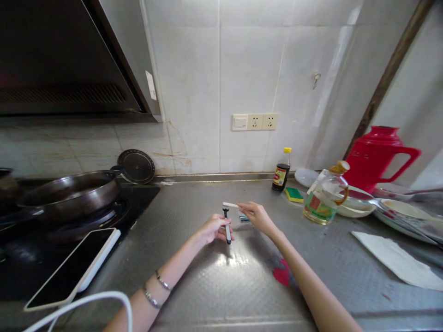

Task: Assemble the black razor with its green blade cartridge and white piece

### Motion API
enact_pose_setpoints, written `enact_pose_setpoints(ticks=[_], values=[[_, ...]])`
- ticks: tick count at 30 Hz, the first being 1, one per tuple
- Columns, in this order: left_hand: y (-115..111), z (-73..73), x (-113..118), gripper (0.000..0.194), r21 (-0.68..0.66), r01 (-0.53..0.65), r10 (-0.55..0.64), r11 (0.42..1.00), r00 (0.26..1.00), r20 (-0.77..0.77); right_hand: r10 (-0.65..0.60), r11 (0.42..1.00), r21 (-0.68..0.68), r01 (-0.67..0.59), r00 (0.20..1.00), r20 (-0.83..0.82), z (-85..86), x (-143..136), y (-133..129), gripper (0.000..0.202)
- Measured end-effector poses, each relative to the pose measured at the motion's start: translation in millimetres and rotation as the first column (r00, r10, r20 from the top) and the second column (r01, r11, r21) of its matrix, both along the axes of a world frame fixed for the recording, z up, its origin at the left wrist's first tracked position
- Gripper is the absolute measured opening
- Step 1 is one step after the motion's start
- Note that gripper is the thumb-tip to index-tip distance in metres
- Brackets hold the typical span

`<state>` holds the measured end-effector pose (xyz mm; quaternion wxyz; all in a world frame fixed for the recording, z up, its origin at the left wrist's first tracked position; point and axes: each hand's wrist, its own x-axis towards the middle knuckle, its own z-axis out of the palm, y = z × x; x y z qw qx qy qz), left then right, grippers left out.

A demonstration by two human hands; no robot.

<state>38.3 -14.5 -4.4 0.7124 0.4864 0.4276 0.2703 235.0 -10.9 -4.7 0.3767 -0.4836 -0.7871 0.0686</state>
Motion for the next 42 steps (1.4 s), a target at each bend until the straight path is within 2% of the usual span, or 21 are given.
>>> enact_pose_setpoints(ticks=[6,10,15,20,24,29,34,38,42], values=[[-2,2.2,1,0.013,-0.012,-0.011,0.011,1.000,1.000,-0.002,-0.037,0.999,-0.001,0.037,0.999,0.016,2.6,1,-2,0.031],[0,-0.3,0,0.020,-0.002,0.001,-0.001,1.000,1.000,0.007,0.010,0.999,-0.032,-0.010,1.000,0.001,5.9,2,-4,0.030],[2,-3.7,0,0.026,0.015,0.017,-0.017,1.000,0.999,0.027,-0.073,0.997,-0.021,0.073,0.997,-0.011,4.4,6,-1,0.029],[3,-5.5,0,0.024,0.008,0.018,-0.018,1.000,1.000,0.025,-0.010,0.997,-0.071,0.008,0.999,-0.037,3.5,9,1,0.029],[3,-6.0,0,0.022,0.025,0.028,-0.029,0.999,0.999,0.038,-0.038,0.998,-0.056,0.036,0.999,-0.039,2.5,10,2,0.030],[2,-4.1,0,0.023,0.022,0.027,-0.028,0.999,0.999,0.030,0.028,0.997,-0.068,-0.032,0.998,-0.058,3.3,11,1,0.030],[2,-4.0,0,0.024,0.027,0.033,-0.034,0.999,0.999,0.025,-0.017,0.998,-0.058,0.014,0.998,-0.055,5.5,12,0,0.030],[2,-4.5,0,0.026,0.025,0.025,-0.025,0.999,1.000,0.010,0.057,0.994,-0.088,-0.064,0.995,-0.084,4.9,14,1,0.030],[2,-5.5,0,0.022,0.043,0.042,-0.043,0.998,0.999,0.027,0.003,0.998,-0.066,-0.009,0.996,-0.095,5.9,16,0,0.030]])
